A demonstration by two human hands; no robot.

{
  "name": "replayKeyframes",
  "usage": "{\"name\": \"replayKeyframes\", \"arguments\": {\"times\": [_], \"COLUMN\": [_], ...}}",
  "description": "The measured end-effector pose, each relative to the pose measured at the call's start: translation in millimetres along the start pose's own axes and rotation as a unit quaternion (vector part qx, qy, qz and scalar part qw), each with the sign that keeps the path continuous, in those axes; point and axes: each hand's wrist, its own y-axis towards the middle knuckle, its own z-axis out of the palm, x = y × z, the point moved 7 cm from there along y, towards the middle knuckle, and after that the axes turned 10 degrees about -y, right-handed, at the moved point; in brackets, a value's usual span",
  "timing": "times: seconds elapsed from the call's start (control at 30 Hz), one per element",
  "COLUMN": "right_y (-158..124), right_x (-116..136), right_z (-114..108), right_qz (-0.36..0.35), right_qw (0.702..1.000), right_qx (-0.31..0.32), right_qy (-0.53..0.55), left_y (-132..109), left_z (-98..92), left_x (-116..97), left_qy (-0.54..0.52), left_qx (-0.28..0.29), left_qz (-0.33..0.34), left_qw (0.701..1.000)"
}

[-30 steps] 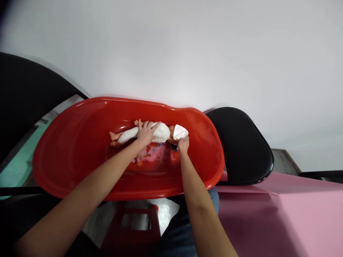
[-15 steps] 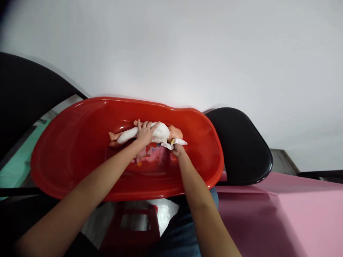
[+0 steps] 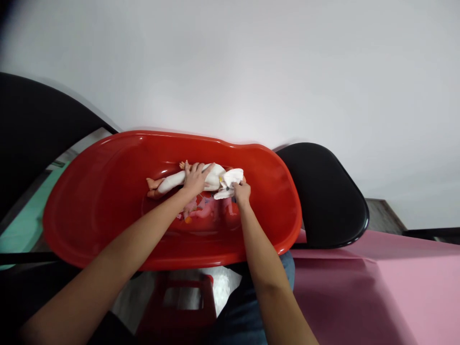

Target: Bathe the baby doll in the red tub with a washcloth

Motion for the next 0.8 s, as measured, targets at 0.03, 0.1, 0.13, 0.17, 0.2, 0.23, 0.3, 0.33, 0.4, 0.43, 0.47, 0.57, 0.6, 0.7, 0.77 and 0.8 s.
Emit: {"name": "replayKeyframes", "arguments": {"times": [0.03,0.1,0.13,0.17,0.2,0.23,0.3,0.33,0.4,0.43,0.47,0.57,0.6,0.7,0.77,0.8], "right_y": [2.8,6.1,6.4,6.5,6.9,7.7,9.4,9.8,10.0,9.8,9.1,4.1,1.3,-10.1,-20.4,-25.9], "right_x": [4.5,13.7,18.3,22.0,24.2,24.6,23.2,22.8,23.7,24.8,26.0,29.1,29.9,33.9,39.1,42.1], "right_z": [-10.4,-31.8,-39.6,-43.8,-44.3,-42.2,-35.3,-32.1,-26.2,-23.0,-19.8,-11.4,-8.4,3.0,13.2,18.3], "right_qz": [-0.018,-0.063,-0.088,-0.11,-0.124,-0.13,-0.132,-0.133,-0.146,-0.159,-0.173,-0.21,-0.219,-0.247,-0.278,-0.293], "right_qw": [0.999,0.989,0.979,0.966,0.954,0.943,0.927,0.922,0.916,0.916,0.917,0.921,0.923,0.926,0.924,0.92], "right_qx": [-0.034,-0.114,-0.148,-0.17,-0.176,-0.171,-0.154,-0.149,-0.141,-0.132,-0.121,-0.095,-0.089,-0.07,-0.048,-0.038], "right_qy": [-0.011,-0.065,-0.109,-0.16,-0.211,-0.254,-0.315,-0.333,-0.345,-0.344,-0.339,-0.314,-0.305,-0.276,-0.26,-0.256], "left_y": [-0.1,-0.5,-0.7,-1.0,-1.3,-1.7,-2.6,-3.1,-4.1,-4.5,-4.8,-5.4,-5.4,-5.2,-5.0,-5.0], "left_z": [-0.3,-0.9,-1.2,-1.6,-2.0,-2.4,-3.2,-3.6,-4.5,-4.8,-5.0,-5.0,-4.8,-4.8,-4.7,-4.7], "left_x": [-0.2,-0.6,-0.9,-1.2,-1.5,-1.9,-2.5,-2.8,-3.8,-4.2,-4.5,-4.1,-3.8,-3.7,-3.8,-3.9], "left_qy": [-0.001,-0.004,-0.005,-0.005,-0.005,-0.004,-0.001,0.002,0.007,0.01,0.012,0.017,0.017,0.014,0.01,0.008], "left_qx": [0.001,0.003,0.005,0.005,0.005,0.005,0.005,0.004,0.001,0.0,-0.001,-0.001,-0.001,-0.002,-0.003,-0.003], "left_qz": [0.002,0.005,0.006,0.007,0.006,0.006,0.003,0.002,0.005,0.007,0.009,0.008,0.007,0.007,0.005,0.004], "left_qw": [1.0,1.0,1.0,1.0,1.0,1.0,1.0,1.0,1.0,1.0,1.0,1.0,1.0,1.0,1.0,1.0]}}
